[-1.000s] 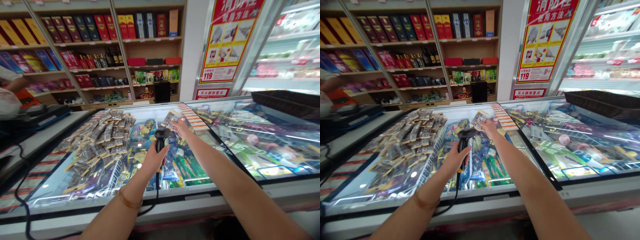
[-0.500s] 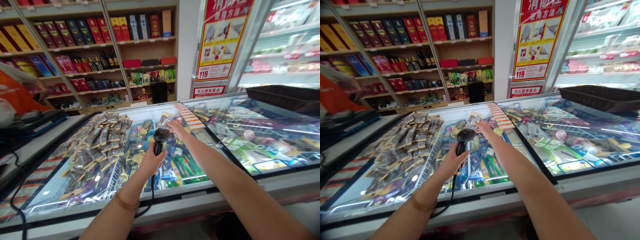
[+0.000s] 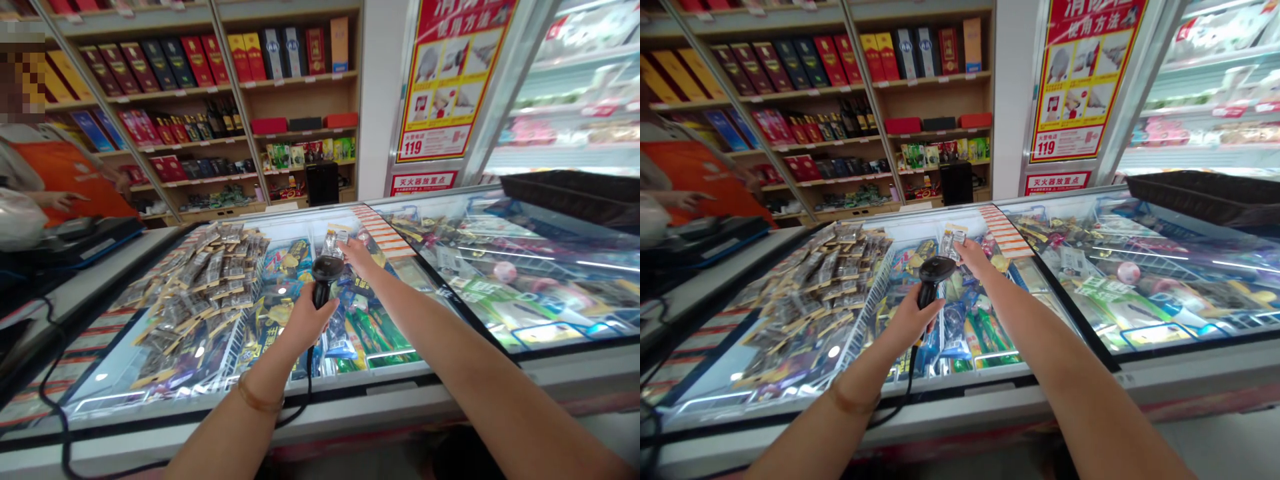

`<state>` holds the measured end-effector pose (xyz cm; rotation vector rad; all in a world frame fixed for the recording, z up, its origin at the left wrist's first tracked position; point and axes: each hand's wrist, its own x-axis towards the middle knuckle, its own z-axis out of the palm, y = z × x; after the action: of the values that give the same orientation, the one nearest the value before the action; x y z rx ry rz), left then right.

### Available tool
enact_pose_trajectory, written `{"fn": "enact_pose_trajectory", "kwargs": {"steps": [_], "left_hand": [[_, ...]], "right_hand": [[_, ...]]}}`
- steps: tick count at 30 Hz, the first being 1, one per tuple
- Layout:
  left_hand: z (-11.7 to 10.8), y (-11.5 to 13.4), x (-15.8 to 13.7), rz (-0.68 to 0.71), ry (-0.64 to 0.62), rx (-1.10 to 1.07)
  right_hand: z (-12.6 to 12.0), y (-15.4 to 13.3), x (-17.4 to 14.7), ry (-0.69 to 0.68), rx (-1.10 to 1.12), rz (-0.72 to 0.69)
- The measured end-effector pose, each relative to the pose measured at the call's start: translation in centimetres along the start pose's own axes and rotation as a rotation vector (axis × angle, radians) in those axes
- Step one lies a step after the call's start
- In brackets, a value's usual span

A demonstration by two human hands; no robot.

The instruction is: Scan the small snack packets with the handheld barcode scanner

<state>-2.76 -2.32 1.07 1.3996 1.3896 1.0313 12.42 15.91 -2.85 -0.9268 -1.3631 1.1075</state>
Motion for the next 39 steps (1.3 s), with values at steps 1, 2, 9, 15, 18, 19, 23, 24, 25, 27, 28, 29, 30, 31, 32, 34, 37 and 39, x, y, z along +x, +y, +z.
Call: {"fn": "enact_pose_trajectory", "kwargs": {"steps": [1, 2, 9, 15, 18, 19, 23, 24, 25, 27, 28, 29, 30, 31, 32, 34, 37, 39], "left_hand": [[0.1, -0.1, 0.1, 0.001, 0.010, -0.007], [0.1, -0.2, 0.1, 0.004, 0.022, -0.019], [-1.1, 1.1, -0.9, -0.004, 0.120, -0.351], [-7.5, 2.4, -3.8, 0.017, 0.253, -0.417], [-11.1, 2.1, -5.5, 0.004, 0.340, -0.428], [-12.2, 1.9, -6.0, -0.009, 0.361, -0.442], [-15.4, 1.0, -7.8, -0.042, 0.430, -0.504], [-15.9, 0.7, -8.1, -0.040, 0.445, -0.514], [-16.4, 0.5, -8.4, -0.035, 0.456, -0.521], [-17.1, 0.0, -8.8, -0.025, 0.468, -0.525], [-17.3, -0.2, -9.0, -0.019, 0.472, -0.524], [-17.5, -0.4, -9.1, -0.014, 0.472, -0.522], [-17.6, -0.5, -9.1, -0.010, 0.473, -0.523], [-17.7, -0.6, -9.1, -0.010, 0.473, -0.526], [-17.7, -0.6, -9.1, -0.014, 0.471, -0.531], [-17.5, -0.4, -9.0, -0.029, 0.466, -0.540], [-16.8, 0.0, -8.5, -0.049, 0.451, -0.523], [-16.0, 0.3, -8.0, -0.050, 0.436, -0.510]], "right_hand": [[0.0, 0.0, 0.0, 0.046, -0.084, -0.043], [0.0, 0.0, 0.1, 0.086, -0.164, -0.074], [-0.1, -0.6, 0.1, 0.222, -0.371, 0.028], [2.9, -2.8, 1.0, 0.086, -0.358, 0.012], [7.7, -5.2, 2.5, -0.012, -0.282, -0.040], [9.7, -6.1, 3.1, -0.038, -0.237, -0.058], [18.3, -9.5, 5.3, -0.022, -0.139, 0.017], [20.3, -10.1, 5.8, -0.016, -0.135, 0.041], [22.0, -10.5, 6.2, -0.014, -0.134, 0.061], [24.9, -10.9, 6.9, -0.030, -0.136, 0.075], [26.0, -10.8, 7.1, -0.036, -0.137, 0.082], [26.8, -10.6, 7.3, -0.042, -0.141, 0.090], [27.5, -10.4, 7.4, -0.047, -0.146, 0.099], [28.0, -10.0, 7.5, -0.052, -0.152, 0.109], [28.2, -9.7, 7.5, -0.056, -0.160, 0.117], [28.3, -9.2, 7.3, -0.072, -0.175, 0.123], [27.3, -9.0, 6.9, -0.117, -0.188, 0.090], [26.0, -9.2, 6.6, -0.148, -0.193, 0.052]]}}
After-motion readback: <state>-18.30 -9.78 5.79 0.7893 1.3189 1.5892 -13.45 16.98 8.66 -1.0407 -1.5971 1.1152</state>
